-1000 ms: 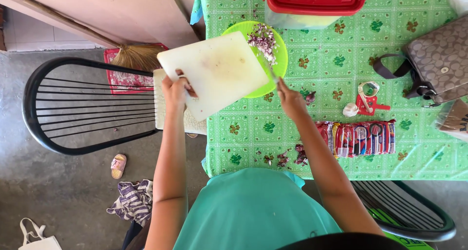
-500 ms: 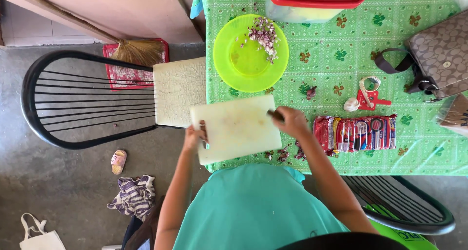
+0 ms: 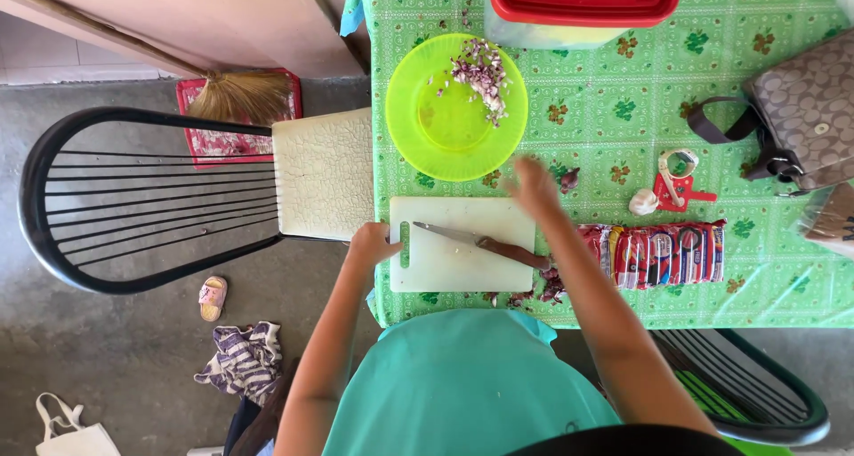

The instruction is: Chopping and peeling red onions or shallots on a white cutting board at a table.

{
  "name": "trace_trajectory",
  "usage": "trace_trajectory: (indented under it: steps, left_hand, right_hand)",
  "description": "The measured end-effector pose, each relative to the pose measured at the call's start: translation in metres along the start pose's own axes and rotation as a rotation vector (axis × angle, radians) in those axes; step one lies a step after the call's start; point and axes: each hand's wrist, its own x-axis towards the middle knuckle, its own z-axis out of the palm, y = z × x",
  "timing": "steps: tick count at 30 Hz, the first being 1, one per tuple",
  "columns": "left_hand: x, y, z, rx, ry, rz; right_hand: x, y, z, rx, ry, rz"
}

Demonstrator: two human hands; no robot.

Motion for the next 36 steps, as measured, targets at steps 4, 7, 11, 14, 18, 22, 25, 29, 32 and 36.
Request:
trace_trajectory:
  steps: [4, 7, 11, 14, 18, 22, 25, 29, 32, 36]
  left_hand:
    - [0.031, 0.006, -0.026, 0.198, 0.014, 0.023]
    - [0.070, 0.010, -0.038, -0.017, 0.219, 0.050]
    - [0.115, 0.032, -0.049, -0.327, 0.442, 0.009]
    - [0.142, 0.026, -0.040, -0.551, 0.510, 0.036]
    - [0.146, 0.028, -0.036, -0.552, 0.510, 0.005]
    - [0.141, 0.023, -0.033, -0.538, 0.527, 0.044]
    - [0.136, 0.035, -0.057, -0.442, 0.471, -0.011]
    - [0.155, 0.051, -0.094, -0.144, 0.642, -0.026]
    - [0.178, 0.081, -0.124, -0.091, 0.778, 0.203]
    - [0.244, 0.106, -0.130, -0.067, 0.765, 0.423]
  right_hand:
    - [0.108, 0.028, -0.007, -0.031, 0.262, -0.040]
    - [0.156, 0.042, 0.005, -0.038, 0.316, 0.011]
    - [0.159, 0.022, -0.002, 0.128, 0.148, 0.088]
    - [0.150, 0.037, -0.003, 0.303, 0.035, 0.137]
    - [0.178, 0.057, -0.016, 0.329, 0.354, 0.213]
    - [0.216, 0.024, -0.039, 0.183, 0.548, -0.297]
    - [0.228, 0.020, -0.019, -0.083, 0.496, -0.400]
    - [0.225, 0.011, -0.016, -0.195, 0.479, -0.336]
    - [0.219, 0.014, 0.004, -0.011, 0.528, -0.344]
    - [0.181, -0.025, 0.010, 0.296, 0.244, -0.358]
